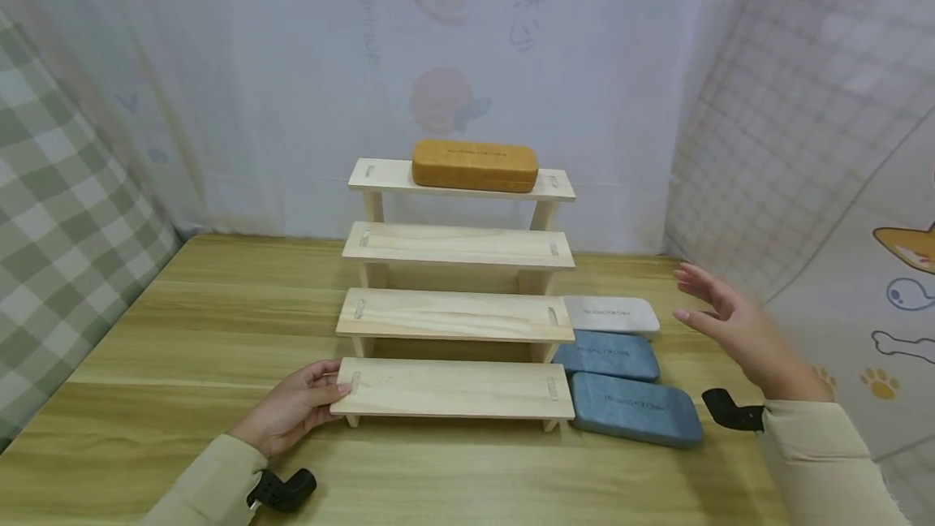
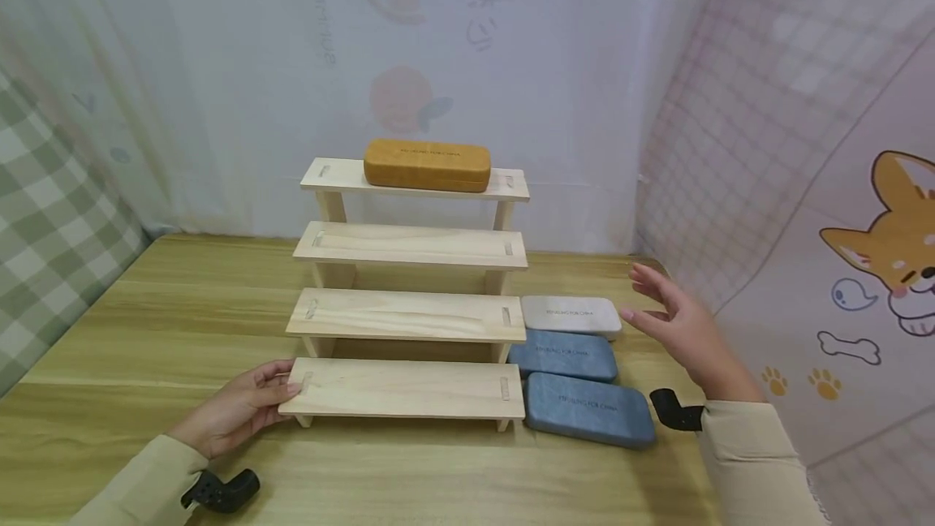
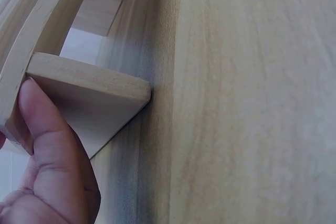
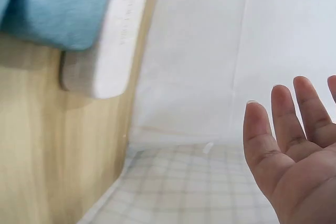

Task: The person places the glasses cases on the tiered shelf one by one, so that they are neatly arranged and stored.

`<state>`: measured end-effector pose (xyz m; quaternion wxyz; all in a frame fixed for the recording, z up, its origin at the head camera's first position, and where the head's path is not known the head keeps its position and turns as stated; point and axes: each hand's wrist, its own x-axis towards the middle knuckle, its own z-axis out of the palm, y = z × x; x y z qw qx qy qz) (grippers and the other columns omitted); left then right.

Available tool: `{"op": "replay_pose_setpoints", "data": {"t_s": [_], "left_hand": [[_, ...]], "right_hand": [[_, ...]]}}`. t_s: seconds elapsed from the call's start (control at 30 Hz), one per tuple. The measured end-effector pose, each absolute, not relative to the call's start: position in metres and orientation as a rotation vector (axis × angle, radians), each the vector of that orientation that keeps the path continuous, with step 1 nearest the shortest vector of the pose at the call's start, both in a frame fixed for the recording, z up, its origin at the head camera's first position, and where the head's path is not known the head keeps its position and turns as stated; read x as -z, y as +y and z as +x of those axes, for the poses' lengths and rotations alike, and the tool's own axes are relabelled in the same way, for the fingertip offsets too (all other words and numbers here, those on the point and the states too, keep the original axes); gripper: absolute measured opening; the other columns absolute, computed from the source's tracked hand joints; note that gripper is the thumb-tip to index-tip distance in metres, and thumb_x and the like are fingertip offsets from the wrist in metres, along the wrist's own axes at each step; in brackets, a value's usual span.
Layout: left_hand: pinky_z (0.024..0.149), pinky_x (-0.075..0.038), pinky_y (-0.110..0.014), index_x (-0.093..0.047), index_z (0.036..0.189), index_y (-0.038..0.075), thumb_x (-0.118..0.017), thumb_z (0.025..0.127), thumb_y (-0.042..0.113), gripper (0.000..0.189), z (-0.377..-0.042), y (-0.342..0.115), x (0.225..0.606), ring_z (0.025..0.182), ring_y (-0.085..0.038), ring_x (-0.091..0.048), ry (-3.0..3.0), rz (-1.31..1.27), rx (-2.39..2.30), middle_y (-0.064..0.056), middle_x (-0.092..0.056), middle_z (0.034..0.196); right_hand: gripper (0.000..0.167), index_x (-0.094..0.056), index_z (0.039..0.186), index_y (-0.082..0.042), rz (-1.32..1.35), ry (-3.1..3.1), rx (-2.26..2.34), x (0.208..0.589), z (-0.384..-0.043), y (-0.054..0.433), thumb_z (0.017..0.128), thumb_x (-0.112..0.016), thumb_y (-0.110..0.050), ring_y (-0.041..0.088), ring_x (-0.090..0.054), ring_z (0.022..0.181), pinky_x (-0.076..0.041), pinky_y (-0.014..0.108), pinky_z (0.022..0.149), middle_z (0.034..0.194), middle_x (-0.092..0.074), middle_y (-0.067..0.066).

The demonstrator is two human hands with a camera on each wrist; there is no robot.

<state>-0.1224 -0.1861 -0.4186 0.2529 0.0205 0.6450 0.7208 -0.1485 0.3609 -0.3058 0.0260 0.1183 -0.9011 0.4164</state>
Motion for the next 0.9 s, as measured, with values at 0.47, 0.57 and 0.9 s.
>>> {"op": "replay_pose_setpoints", "data": {"t_s": [0.47, 0.57, 0.9], "left_hand": [[0.078, -0.052, -0.028, -0.009, 0.145, -0.016, -0.052, 0.099, 0.006, 0.066, -0.122, -0.187, 0.421, 0.093, -0.011, -0.060, 1.737, 0.076, -1.972, -0.004, -0.057, 0.110], [0.078, -0.052, -0.028, -0.009, 0.145, -0.016, -0.051, 0.099, 0.006, 0.066, -0.122, -0.187, 0.420, 0.093, -0.011, -0.060, 1.738, 0.071, -1.970, -0.005, -0.056, 0.110], [0.078, -0.052, -0.028, -0.009, 0.145, -0.016, -0.051, 0.099, 0.006, 0.066, -0.121, -0.186, 0.420, 0.093, -0.011, -0.061, 1.746, 0.063, -1.962, -0.005, -0.057, 0.111]], "right_hand": [[0.065, -0.023, 0.153, -0.004, 0.248, -2.932, -1.224, 0.341, -0.119, 0.380, 0.099, -0.056, -0.022, -0.020, -0.033, 0.112, -0.040, 0.009, 0.078, 0.135, -0.040, -0.011], [0.065, -0.025, 0.152, -0.002, 0.209, -2.977, -1.199, 0.347, -0.113, 0.384, 0.099, -0.056, -0.024, -0.021, -0.033, 0.109, -0.043, 0.013, 0.077, 0.134, -0.042, -0.009], [0.066, -0.024, 0.148, 0.007, 0.203, -3.046, -1.242, 0.370, -0.099, 0.389, 0.097, -0.058, -0.017, -0.023, -0.032, 0.104, -0.048, 0.025, 0.077, 0.140, -0.039, 0.030]]}}
